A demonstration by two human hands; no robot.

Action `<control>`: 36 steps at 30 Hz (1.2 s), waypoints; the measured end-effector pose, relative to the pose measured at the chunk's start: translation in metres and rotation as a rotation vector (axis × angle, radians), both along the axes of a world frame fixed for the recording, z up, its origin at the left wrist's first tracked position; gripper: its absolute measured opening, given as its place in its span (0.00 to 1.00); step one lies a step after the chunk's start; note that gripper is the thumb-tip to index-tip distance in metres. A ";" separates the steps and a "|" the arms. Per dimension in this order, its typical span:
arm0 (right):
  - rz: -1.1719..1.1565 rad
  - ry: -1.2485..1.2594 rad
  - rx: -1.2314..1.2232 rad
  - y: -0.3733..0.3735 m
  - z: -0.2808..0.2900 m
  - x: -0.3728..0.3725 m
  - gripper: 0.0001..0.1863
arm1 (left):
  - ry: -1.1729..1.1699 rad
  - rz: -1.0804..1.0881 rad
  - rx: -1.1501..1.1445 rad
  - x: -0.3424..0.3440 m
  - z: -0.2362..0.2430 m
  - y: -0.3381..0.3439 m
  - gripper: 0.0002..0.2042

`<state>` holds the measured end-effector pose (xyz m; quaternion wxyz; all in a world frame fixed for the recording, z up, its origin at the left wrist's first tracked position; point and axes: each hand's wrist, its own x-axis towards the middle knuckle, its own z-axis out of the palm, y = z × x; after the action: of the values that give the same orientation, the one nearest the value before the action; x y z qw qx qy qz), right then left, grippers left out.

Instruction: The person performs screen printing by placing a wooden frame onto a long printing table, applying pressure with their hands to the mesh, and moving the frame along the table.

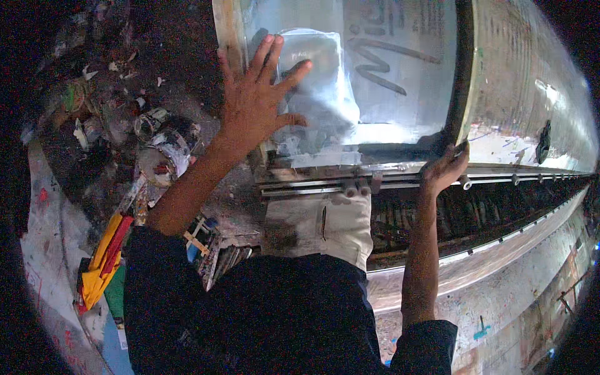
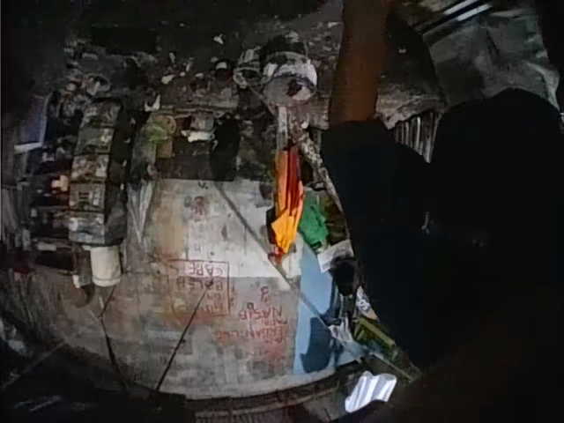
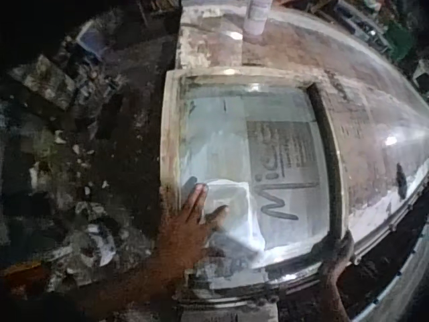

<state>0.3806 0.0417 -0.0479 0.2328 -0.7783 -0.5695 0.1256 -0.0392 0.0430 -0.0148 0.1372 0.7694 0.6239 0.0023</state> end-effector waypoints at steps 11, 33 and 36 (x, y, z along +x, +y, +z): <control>0.036 -0.047 -0.015 0.000 0.001 0.001 0.31 | -0.074 -0.007 -0.071 -0.001 -0.006 0.001 0.48; 0.505 -0.415 0.226 -0.009 -0.022 0.045 0.37 | -0.034 0.011 -0.069 0.005 -0.010 0.001 0.49; 0.576 -0.433 0.282 -0.009 -0.020 0.039 0.36 | -0.053 0.021 -0.055 0.005 -0.010 -0.001 0.48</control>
<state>0.4200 0.0322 -0.0677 0.1670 -0.5555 -0.8123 -0.0612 -0.0342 0.0422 -0.0252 0.1750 0.7583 0.6280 0.0069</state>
